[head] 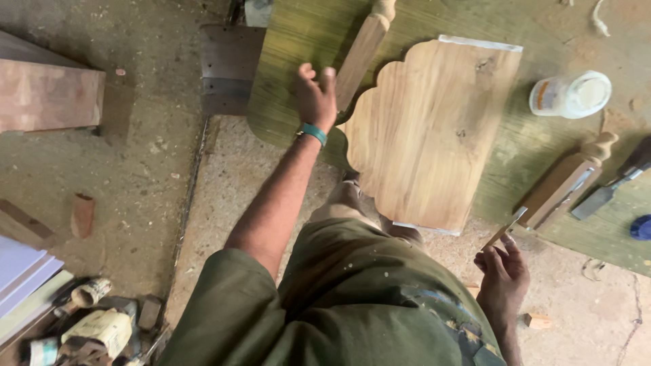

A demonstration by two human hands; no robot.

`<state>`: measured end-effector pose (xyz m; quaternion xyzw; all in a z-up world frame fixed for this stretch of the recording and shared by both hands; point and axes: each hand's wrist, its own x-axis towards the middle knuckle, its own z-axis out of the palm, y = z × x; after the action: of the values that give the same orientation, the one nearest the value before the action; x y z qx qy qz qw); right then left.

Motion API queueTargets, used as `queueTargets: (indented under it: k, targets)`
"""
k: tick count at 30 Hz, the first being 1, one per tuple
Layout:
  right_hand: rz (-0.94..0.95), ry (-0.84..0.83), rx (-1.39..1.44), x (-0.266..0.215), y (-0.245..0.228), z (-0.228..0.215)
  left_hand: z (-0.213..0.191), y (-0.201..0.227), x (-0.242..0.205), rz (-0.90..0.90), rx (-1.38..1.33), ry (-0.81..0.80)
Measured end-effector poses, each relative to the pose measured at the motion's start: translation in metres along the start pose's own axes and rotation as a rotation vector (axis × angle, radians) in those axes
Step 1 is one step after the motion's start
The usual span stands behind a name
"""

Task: The person assembles a wooden shelf by applying glue to wooden components and fitting them together by hand.

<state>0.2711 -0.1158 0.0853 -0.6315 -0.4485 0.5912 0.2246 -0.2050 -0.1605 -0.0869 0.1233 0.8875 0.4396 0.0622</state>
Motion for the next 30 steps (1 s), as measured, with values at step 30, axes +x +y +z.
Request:
queueTargets:
  k: [30]
  targets:
    - [0.05, -0.014, 0.049, 0.002, 0.032, 0.009, 0.003, -0.024, 0.037, -0.048, 0.06, -0.638]
